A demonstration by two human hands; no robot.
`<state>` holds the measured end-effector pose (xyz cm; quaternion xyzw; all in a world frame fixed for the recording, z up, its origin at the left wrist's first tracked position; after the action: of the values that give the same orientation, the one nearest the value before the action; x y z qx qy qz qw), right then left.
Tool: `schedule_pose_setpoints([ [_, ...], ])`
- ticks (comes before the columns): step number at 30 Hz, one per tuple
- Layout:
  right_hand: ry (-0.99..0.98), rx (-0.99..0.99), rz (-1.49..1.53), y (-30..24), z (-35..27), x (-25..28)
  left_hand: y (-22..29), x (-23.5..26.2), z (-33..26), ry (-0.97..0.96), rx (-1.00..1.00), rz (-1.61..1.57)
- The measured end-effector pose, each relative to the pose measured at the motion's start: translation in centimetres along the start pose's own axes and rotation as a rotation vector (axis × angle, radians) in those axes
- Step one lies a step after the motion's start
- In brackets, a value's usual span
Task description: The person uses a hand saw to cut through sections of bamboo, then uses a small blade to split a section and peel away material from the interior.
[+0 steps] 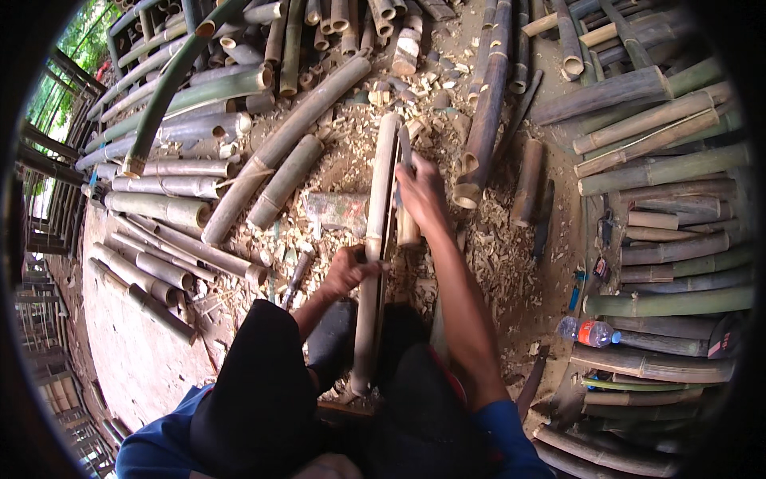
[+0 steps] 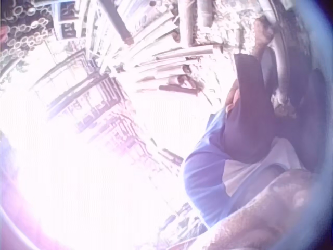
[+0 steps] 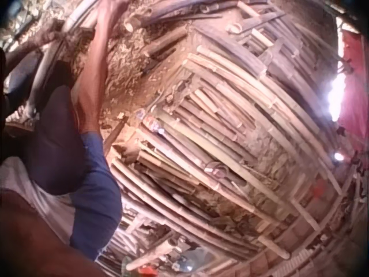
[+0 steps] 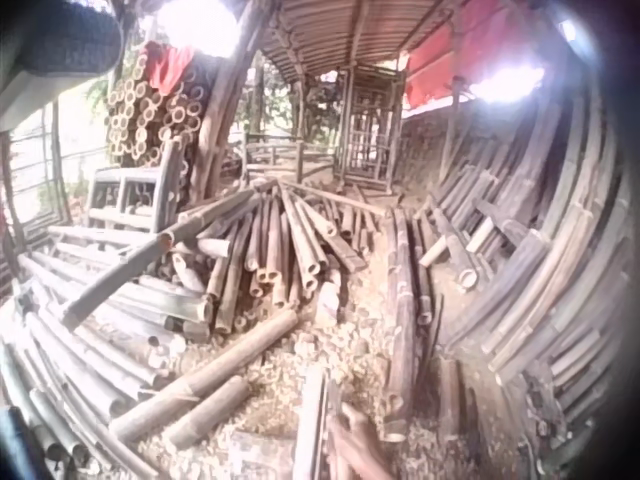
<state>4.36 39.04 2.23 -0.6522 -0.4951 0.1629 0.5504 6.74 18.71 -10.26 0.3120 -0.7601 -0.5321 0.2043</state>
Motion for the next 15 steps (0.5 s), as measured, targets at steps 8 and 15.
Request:
schedule_pose_setpoints([
  [8,-0.164,-0.010,0.264,6.4,-14.1,-0.1,-0.8,0.5,-0.5,-0.141,0.184,-0.358],
  [15,-0.080,0.043,0.039,10.0,-15.3,0.5,0.3,-0.5,-0.4,-0.106,0.135,-0.243],
])
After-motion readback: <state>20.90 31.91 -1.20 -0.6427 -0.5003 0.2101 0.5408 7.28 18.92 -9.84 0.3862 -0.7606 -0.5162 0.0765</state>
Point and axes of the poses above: each hand's wrist, its own z-axis towards the middle knuckle, its own x-axis out of the back of the hand, y = z × x, the point moved 3 cm from there along z, towards the middle knuckle, and after that the axes turned 3 degrees about y, right-handed, at the moved point
